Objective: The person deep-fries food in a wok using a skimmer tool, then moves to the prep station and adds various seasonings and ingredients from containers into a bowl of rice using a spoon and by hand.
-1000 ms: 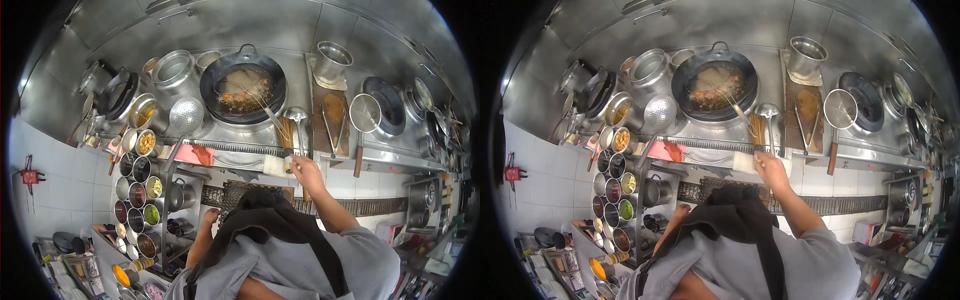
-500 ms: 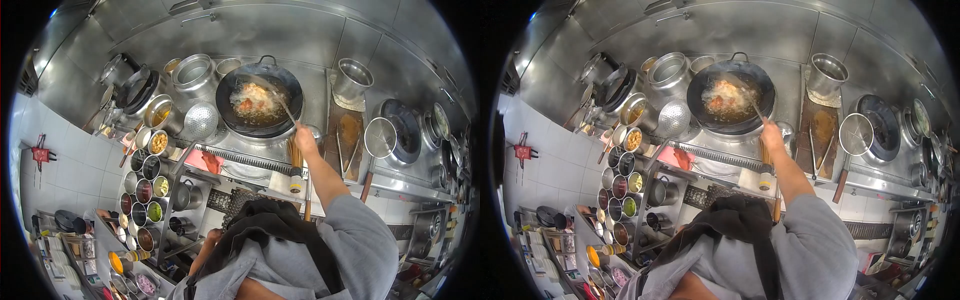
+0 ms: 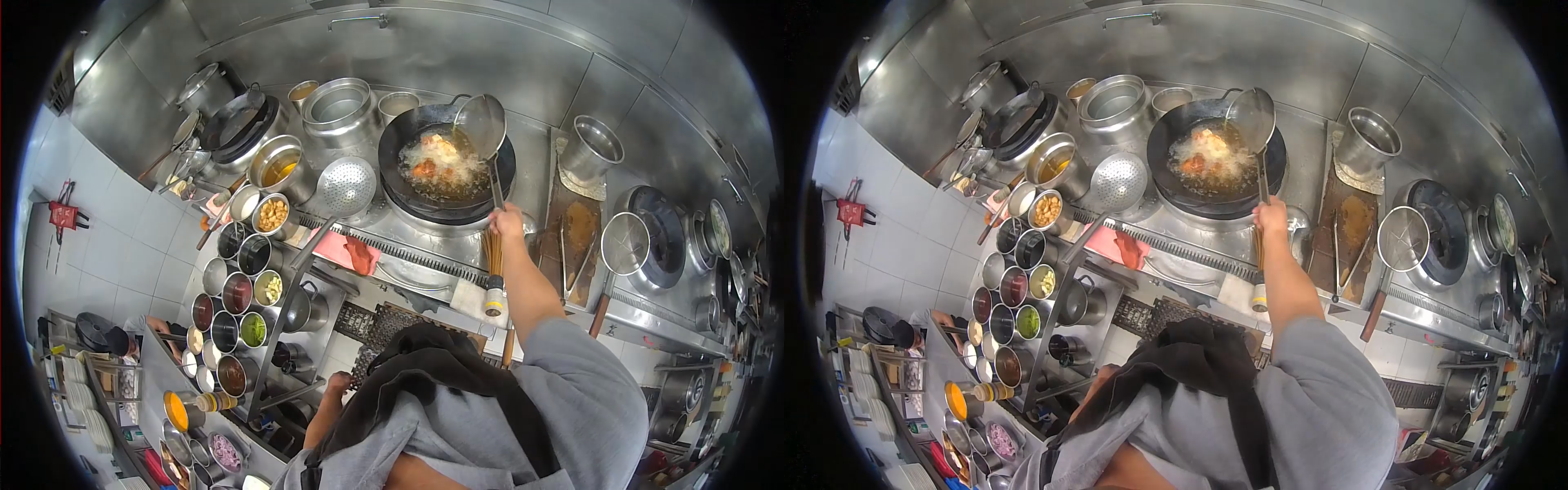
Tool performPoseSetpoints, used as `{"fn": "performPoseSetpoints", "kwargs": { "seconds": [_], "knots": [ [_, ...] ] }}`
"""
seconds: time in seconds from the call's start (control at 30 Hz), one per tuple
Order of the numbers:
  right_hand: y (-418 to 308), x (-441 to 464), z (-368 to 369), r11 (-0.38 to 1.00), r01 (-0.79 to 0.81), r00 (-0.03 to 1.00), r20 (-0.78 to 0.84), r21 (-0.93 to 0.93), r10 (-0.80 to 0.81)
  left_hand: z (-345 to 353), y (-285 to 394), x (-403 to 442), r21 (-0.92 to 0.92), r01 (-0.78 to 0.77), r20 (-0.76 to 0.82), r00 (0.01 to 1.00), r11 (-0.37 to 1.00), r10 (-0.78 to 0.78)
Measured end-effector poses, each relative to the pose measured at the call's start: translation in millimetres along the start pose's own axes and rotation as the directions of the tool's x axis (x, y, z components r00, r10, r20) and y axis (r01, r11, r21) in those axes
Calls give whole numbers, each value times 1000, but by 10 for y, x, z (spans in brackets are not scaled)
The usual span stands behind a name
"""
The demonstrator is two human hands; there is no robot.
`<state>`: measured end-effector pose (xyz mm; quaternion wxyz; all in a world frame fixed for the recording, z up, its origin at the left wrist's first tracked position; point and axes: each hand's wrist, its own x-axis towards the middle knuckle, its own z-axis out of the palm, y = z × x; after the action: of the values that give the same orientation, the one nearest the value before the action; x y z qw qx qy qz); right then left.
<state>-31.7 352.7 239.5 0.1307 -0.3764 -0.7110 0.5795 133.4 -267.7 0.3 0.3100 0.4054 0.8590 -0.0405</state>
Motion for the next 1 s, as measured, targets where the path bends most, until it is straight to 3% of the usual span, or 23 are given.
{"fn": "performPoseSetpoints", "kwargs": {
  "seconds": [0.03, 0.07, 0.1, 0.23, 0.27, 0.3, 0.33, 0.4, 0.47, 0.5, 0.53, 0.6, 0.67, 0.7, 0.77, 0.8, 0.83, 0.87, 0.9, 0.93, 0.97, 1.0],
  "knots": [
    [-19, 26, 46, 987, -52, 997, 66, 149, 42, 35, -10, 17, 2, -1, -3, 1000, 1000, 1],
    [-29, 47, 59, 987, -52, 997, 66, 150, 42, 78, -15, 12, -304, 174, 27, 984, 937, -174],
    [-35, 68, 70, 979, -41, 996, 84, 200, 24, 122, -26, -4, -570, 328, 109, 939, 754, -326],
    [-129, 96, -20, 956, -13, 998, 58, 294, -4, -122, 117, -120, -362, 222, 64, 975, 905, -213],
    [-187, 29, -88, 948, 16, 1000, 11, 316, -21, -175, 164, -167, -675, 382, 188, 916, 631, -354],
    [-257, -34, -177, 955, 32, 999, 8, 294, -36, -227, 220, -204, -848, 477, 354, 834, 230, -422],
    [-323, -121, -267, 957, 30, 999, 5, 290, -33, -386, 335, -287, -848, 478, 358, 836, 230, -416],
    [-392, -260, -421, 931, 155, 986, -113, 331, -124, -917, 657, -517, -516, 452, 136, 882, 728, -452],
    [-269, -357, -594, 939, 164, 984, -111, 301, -136, 193, 134, -192, -298, 246, 70, 969, 922, -236],
    [-192, -441, -643, 952, 229, 963, -188, 205, -191, 629, 9, -80, -192, 178, 41, 984, 965, -173],
    [-127, -524, -671, 953, 285, 933, -255, 103, -252, 799, -13, -59, -92, 145, 31, 989, 985, -143],
    [-184, -710, -707, 954, 299, 907, -314, 10, -281, 758, 74, -53, -156, 172, 26, 985, 973, -170],
    [-146, -759, -775, 949, 240, 889, -346, -202, -299, 884, 38, -58, -499, 542, 232, 835, 676, -498],
    [29, -616, -833, 950, 238, 891, -344, -204, -297, 884, 25, -44, -431, 513, 166, 854, 742, -494],
    [608, -113, -984, 774, 178, 835, -323, -608, -446, 553, 88, -96, -574, 667, 413, 737, 475, -535],
    [722, -68, -1039, 774, 178, 834, -324, -608, -446, 344, 131, -129, -592, 739, 525, 657, 323, -541],
    [809, -52, -1086, 815, 71, 906, -305, -575, -294, -171, 344, -371, -707, 605, 370, 757, 366, -539],
    [935, -15, -1119, 803, 71, 910, -291, -592, -295, -57, 249, -298, -710, 603, 365, 758, 365, -541],
    [1061, 23, -1152, 791, 72, 914, -277, -608, -297, 46, 127, -231, -507, 400, 150, 913, 764, -379],
    [978, -47, -1141, 791, 75, 915, -273, -607, -297, 168, 42, -201, -173, 113, 19, 994, 978, -111],
    [661, -285, -1126, 892, 28, 940, -291, -452, -177, -115, 185, -247, -467, 380, 130, 923, 798, -363],
    [393, -525, -1122, 958, -36, 956, -288, -284, -50, -105, 171, -225, -467, 383, 136, 922, 797, -363]
  ]
}}
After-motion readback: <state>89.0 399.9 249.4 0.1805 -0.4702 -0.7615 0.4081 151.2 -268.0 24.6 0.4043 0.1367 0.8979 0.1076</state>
